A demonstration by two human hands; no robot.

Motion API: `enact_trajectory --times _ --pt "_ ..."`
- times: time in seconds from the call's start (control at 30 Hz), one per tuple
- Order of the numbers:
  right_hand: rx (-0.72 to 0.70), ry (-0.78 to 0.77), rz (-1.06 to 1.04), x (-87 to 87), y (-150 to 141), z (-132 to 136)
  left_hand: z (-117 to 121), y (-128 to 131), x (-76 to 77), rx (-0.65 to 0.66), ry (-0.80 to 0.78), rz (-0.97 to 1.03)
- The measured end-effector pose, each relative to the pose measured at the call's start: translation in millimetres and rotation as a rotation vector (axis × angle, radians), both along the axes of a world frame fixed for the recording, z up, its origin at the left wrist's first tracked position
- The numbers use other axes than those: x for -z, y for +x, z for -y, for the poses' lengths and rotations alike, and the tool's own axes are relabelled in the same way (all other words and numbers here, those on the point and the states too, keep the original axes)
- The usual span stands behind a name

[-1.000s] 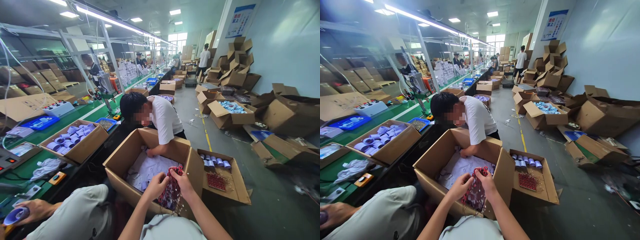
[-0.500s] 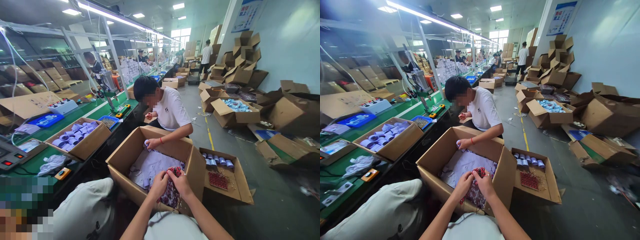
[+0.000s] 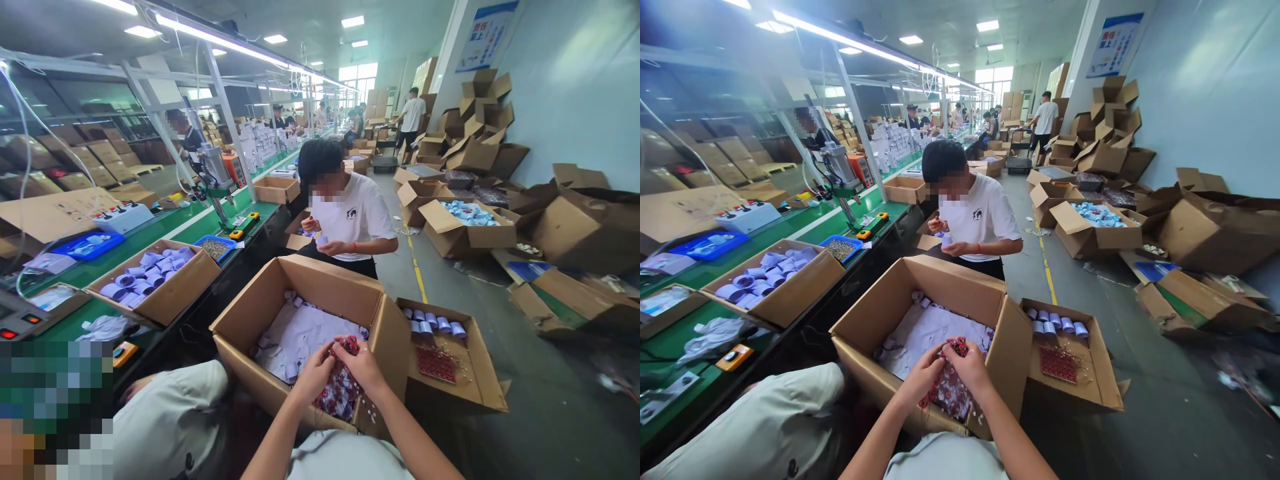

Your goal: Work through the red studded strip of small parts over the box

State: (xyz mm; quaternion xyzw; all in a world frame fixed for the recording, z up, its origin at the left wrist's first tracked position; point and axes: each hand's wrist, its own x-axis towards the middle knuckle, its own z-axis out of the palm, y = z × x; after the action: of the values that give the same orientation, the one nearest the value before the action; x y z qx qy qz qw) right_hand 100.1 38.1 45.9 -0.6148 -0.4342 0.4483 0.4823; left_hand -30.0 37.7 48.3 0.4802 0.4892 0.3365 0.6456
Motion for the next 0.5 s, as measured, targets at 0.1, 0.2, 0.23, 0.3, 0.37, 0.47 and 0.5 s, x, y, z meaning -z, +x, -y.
enact_trajectory --times 0.1,0.2,0.23,0.3,0.37,0.47,0.5 --pt "-0.082 -0.021 -0.031 3.4 -3.5 2.2 1.6 -0.6 -5.4 -0.016 0.002 -0.013" --pt "-0.118 0.008 -0.026 -1.2 -4.3 6.3 0.4 -0.2 -5.4 0.0 -0.025 0.006" --pt "-0.118 0.023 -0.02 -4.2 -4.0 7.7 -0.6 0.3 -3.8 -0.009 -0.046 0.016" --pt "-0.123 0.074 0.02 -10.7 -3.4 9.9 -3.1 1.3 1.0 -0.044 -0.088 0.029" --pt "-0.126 0.133 0.08 -14.9 -3.1 10.4 -5.3 1.3 5.3 -0.077 -0.107 0.038" --pt "-0.061 0.134 0.12 -12.7 -2.7 6.4 -5.7 -2.5 7.0 -0.072 -0.104 0.096" --pt "-0.035 0.1 0.103 -9.9 -2.4 4.2 -5.0 -4.6 6.6 -0.054 -0.107 0.15"
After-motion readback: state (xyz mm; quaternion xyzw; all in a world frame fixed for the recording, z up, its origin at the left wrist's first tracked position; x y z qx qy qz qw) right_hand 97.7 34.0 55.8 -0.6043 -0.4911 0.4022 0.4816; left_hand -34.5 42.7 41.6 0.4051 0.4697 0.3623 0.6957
